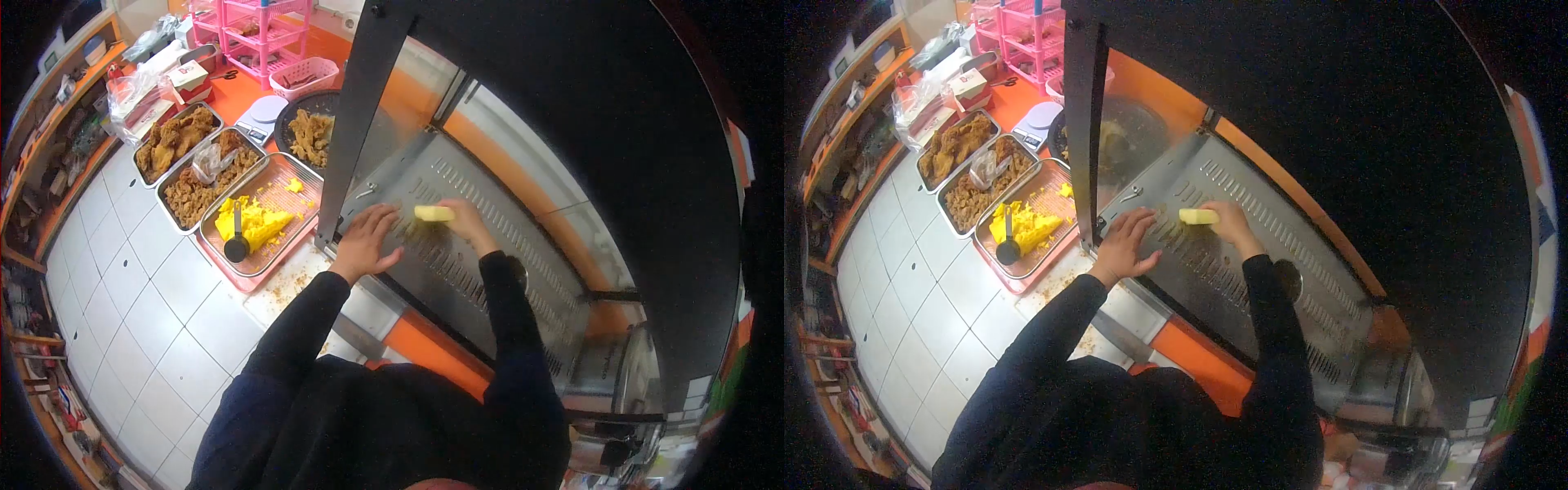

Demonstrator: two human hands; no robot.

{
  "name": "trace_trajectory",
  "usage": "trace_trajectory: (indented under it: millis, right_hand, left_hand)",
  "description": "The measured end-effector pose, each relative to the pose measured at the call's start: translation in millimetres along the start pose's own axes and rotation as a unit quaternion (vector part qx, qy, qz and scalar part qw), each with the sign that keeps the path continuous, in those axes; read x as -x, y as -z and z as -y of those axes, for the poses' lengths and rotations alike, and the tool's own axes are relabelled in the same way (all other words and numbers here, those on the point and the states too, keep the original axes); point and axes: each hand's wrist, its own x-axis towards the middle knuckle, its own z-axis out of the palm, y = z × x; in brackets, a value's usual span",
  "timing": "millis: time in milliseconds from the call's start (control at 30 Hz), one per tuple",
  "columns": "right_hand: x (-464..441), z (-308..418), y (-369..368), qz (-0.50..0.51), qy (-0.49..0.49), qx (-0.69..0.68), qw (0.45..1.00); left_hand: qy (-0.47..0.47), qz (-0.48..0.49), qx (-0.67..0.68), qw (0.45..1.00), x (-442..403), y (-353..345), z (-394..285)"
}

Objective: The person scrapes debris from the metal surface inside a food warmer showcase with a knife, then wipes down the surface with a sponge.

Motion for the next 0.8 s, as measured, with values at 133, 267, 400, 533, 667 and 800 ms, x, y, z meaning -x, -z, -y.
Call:
trace_trajectory:
  millis: [133,267,400,533,667,800]
  right_hand:
    - [-14.9,48.6,15.2,-0.041,-0.014,0.018,0.999]
    - [-33.4,44.1,-34.9,-0.093,0.161,0.047,0.981]
    - [27.7,13.9,-26.7,-0.006,0.077,0.088,0.993]
    - [106.2,-14.3,29.7,0.017,-0.126,0.143,0.982]
    - [114.1,22.3,39.2,-0.134,-0.166,0.181,0.960]
    - [89.6,65.2,15.4,-0.189,-0.213,0.253,0.925]
  left_hand:
    - [0.010,-0.008,0.022,1.000,0.3,1.2,-0.9]
    - [0.002,-0.018,0.007,1.000,0.1,-1.2,1.8]
    - [-0.009,-0.027,0.026,0.999,0.1,-2.3,3.3]
    - [-0.006,-0.035,0.038,0.999,0.6,-2.8,3.1]
    - [0.023,-0.015,0.023,0.999,0.0,-4.6,2.1]
    - [0.030,0.010,-0.018,0.999,-3.0,-3.8,-1.0]
